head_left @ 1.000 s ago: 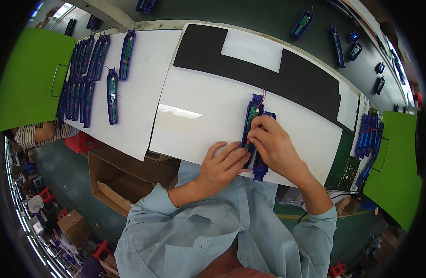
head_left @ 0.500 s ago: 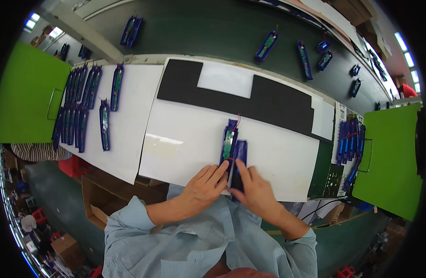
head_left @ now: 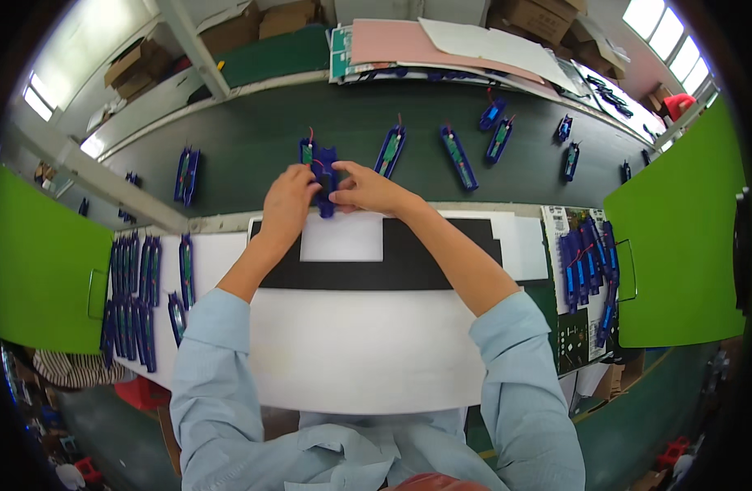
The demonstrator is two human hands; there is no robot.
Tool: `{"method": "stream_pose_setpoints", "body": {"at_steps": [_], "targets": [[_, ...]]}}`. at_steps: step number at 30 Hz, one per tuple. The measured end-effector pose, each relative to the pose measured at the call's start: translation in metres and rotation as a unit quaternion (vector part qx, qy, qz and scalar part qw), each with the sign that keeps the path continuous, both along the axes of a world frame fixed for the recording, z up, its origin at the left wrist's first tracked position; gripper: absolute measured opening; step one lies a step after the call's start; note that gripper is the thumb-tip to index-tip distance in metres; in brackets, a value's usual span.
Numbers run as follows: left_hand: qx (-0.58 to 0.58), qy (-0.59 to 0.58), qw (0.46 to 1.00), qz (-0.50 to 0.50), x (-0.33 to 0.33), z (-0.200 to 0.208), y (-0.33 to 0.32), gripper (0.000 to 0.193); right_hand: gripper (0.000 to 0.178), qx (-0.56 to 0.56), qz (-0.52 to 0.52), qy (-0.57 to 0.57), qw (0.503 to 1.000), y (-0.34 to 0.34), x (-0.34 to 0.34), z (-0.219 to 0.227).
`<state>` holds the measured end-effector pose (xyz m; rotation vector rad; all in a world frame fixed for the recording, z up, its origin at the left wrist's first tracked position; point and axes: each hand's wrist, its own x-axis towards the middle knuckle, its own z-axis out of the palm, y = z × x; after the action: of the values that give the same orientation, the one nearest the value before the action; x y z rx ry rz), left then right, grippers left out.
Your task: The person assembles small blue electronic devices on a white workbench. They repeatedly pick up a device, insert a small black rectangular component into a slot, and place the finished unit on a black mat. The process is repeated for multiple units throughout the clip.
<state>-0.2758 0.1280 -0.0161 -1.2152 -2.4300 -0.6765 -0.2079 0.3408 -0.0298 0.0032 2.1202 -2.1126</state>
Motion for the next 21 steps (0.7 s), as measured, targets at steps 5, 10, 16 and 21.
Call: {"method": "stream_pose_setpoints", "body": {"at_steps": [5, 10, 16, 21], "targets": [[0.000, 0.016, 1.000, -0.012, -0.012, -0.011, 0.039, 0.038, 0.039, 0.436, -0.298, 0.264, 0.807, 0.109, -0.019, -0.025], [-0.009, -0.089, 0.995, -0.047, 0.024, -0.023, 0.090, 0.042, 0.061, 0.693, -0.378, 0.104, 0.605, 0.246, -0.019, -0.044], [0.044, -0.051, 0.994, -0.082, 0.021, -0.040, 0.107, 0.022, 0.042, 0.672, -0.311, 0.109, 0.664, 0.289, -0.014, -0.046], [0.087, -0.099, 0.987, -0.093, 0.078, 0.004, 0.061, 0.023, 0.033, 0.506, -0.237, 0.298, 0.774, 0.194, 0.044, -0.007]]}}
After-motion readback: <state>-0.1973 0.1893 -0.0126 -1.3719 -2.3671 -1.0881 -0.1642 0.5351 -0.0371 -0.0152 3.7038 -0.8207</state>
